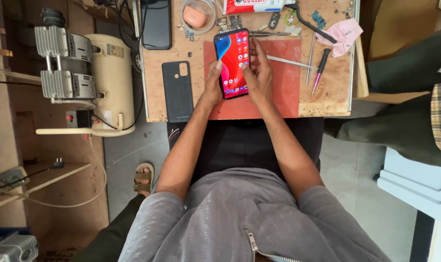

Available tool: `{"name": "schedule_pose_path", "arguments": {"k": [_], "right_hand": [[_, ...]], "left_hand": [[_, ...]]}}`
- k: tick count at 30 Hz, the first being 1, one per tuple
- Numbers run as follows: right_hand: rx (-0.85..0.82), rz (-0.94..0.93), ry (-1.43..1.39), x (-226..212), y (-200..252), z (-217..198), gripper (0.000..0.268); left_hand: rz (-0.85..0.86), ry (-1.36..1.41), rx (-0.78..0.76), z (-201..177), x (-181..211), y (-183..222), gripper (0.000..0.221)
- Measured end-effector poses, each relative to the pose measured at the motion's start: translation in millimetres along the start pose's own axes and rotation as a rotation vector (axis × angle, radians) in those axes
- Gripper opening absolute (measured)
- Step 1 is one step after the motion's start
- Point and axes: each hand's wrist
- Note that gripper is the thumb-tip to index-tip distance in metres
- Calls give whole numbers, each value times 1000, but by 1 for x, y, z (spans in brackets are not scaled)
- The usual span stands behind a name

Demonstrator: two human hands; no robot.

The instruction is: The person reassembles a smartphone by placing the back cover onto the device and pressing the edges to secure it. They then use a metal tool to pry open the SIM tray slot, remove the tray, and later insert it back into the phone.

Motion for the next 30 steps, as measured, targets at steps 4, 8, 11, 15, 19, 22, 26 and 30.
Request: {"name": "schedule_pose_path", "arguments": {"k": [4,8,11,15,19,22,26,30], "right_hand": [[24,-32,15,-6,0,5,71],[13,-43,80,-11,3,8,76],[4,-29,26,-14,1,6,75],[17,-8,46,-17,0,7,73],[-5,-11,62,-11,3,5,79],[8,16,75,-1,6,-3,82],[145,13,9,13,16,-9,75],[306,-133,-316,19,15,-19,29]], "left_hand": [[2,13,-19,-4,-5,0,59],[-9,-8,10,-6,-7,4,59],[-7,-64,12,-6,-6,3,60],[9,-98,-21,-10,-9,4,62],[16,-30,2,-19,-22,6,59],[18,111,53,-23,-35,2,56],[32,211,7,-27,-37,1,62],[34,282,-30,-27,-34,-4,64]]}}
Point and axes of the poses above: each hand's wrist, its own y-axis away from the middle knuckle, its own z-axis out of the palm, x = y × z, and after that the axes turned 4 degrees about -x, right-handed
